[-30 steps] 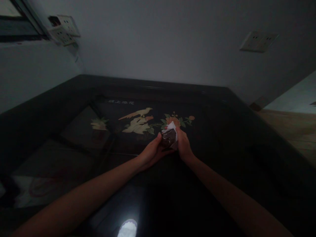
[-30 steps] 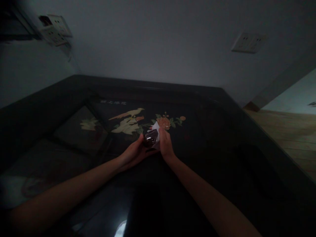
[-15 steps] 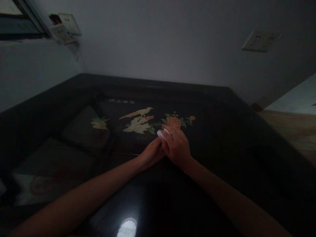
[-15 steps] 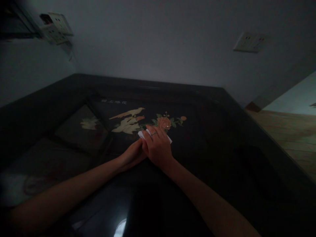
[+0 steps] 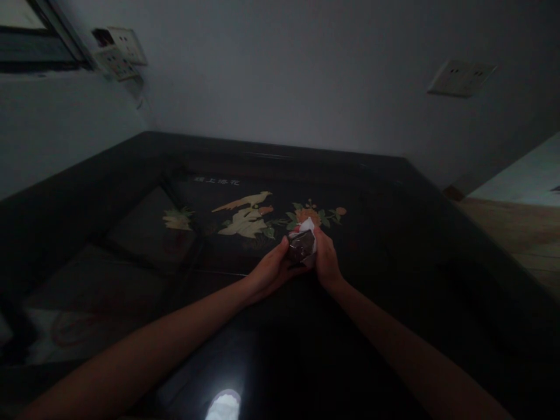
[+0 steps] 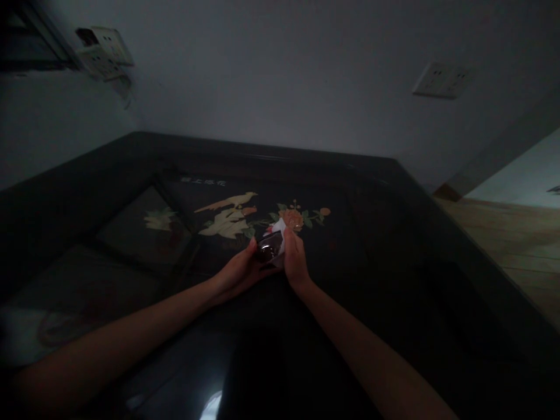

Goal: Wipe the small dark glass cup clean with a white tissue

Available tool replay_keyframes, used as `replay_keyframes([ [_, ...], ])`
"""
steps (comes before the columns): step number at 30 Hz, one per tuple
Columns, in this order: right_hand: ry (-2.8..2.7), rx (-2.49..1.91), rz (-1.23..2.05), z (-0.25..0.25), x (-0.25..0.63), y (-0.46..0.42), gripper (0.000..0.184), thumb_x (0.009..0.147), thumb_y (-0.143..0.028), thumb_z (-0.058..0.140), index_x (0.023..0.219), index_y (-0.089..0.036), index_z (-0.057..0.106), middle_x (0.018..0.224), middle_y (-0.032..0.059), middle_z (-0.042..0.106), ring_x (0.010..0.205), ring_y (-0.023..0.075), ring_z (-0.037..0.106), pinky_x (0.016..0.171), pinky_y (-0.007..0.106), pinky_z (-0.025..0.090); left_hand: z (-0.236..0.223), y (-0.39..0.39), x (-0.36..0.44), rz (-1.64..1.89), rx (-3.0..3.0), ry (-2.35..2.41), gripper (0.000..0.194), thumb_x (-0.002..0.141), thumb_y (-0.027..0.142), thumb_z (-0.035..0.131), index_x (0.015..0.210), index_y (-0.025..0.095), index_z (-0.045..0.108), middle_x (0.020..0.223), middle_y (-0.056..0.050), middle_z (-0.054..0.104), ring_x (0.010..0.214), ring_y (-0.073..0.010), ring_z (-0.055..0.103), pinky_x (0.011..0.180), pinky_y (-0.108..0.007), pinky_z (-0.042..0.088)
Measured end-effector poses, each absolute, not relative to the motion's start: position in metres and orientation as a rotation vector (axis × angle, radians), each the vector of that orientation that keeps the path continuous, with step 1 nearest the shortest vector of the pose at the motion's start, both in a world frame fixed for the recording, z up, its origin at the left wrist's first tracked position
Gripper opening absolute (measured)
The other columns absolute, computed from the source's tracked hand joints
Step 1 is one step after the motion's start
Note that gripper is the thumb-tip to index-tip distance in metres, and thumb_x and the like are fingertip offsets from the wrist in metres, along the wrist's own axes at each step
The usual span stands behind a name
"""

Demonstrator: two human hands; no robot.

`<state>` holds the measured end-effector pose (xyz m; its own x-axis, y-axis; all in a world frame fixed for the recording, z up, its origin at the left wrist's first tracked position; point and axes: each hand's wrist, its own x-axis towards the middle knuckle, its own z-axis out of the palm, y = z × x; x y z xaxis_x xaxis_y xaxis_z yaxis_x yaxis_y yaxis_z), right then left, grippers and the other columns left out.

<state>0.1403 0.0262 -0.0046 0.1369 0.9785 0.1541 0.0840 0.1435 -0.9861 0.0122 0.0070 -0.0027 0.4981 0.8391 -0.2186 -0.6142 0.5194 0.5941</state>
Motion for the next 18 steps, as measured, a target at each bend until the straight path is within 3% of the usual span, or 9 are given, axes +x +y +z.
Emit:
replay_keyframes([
  [4,-1.41,-1.209,0.794,-0.001,0.142,0.024,0.044,0.093,-0.039,0.028,0.09,-0.017,0.066,0.086,0.0074,0.07,0.081,0.0194,0.065,0.075,0.033,0.051,-0.003,0.007,0.012,0.924,0.458,0.53,0.035,0.09,0.042,0.049,0.114,0.019,0.06,0.125,-0.011,0.059,0.119,-0.027,0.051,0.1,-0.048,0.039],
  [8,-1.871,-1.1,0.311,0.011,0.141,0.015,0.038,0.094,-0.027,0.029,0.106,-0.015,0.062,0.108,0.0128,0.066,0.102,0.0224,0.059,0.09,0.039,0.046,-0.009,0.007,0.012,0.924,0.493,0.523,0.034,0.086,0.043,0.055,0.105,0.017,0.062,0.107,-0.011,0.066,0.105,-0.0243,0.059,0.094,-0.042,0.043],
  [12,-2.166,-1.072,-0.077,0.02,0.136,0.008,0.033,0.091,-0.022,0.037,0.108,-0.011,0.063,0.112,0.0163,0.064,0.105,0.0275,0.056,0.093,0.045,0.043,-0.016,0.007,0.013,0.966,0.533,0.528,0.024,0.084,0.037,0.06,0.098,0.019,0.063,0.099,-0.006,0.067,0.097,-0.0199,0.06,0.09,-0.036,0.044],
  [15,-2.151,-1.087,-0.081,0.021,0.135,0.008,0.031,0.091,-0.022,0.038,0.108,-0.014,0.063,0.111,0.0137,0.065,0.104,0.0263,0.056,0.092,0.044,0.043,-0.015,0.007,0.013,0.964,0.541,0.528,0.024,0.082,0.037,0.063,0.097,0.018,0.063,0.099,-0.006,0.067,0.096,-0.019,0.06,0.089,-0.034,0.045],
  [18,-2.007,-1.104,0.117,0.02,0.136,0.011,0.033,0.093,-0.023,0.033,0.103,-0.016,0.063,0.104,0.0115,0.066,0.099,0.0231,0.057,0.088,0.039,0.045,-0.012,0.008,0.013,0.938,0.538,0.517,0.031,0.08,0.042,0.064,0.098,0.017,0.063,0.099,-0.007,0.067,0.096,-0.0203,0.06,0.091,-0.037,0.044],
])
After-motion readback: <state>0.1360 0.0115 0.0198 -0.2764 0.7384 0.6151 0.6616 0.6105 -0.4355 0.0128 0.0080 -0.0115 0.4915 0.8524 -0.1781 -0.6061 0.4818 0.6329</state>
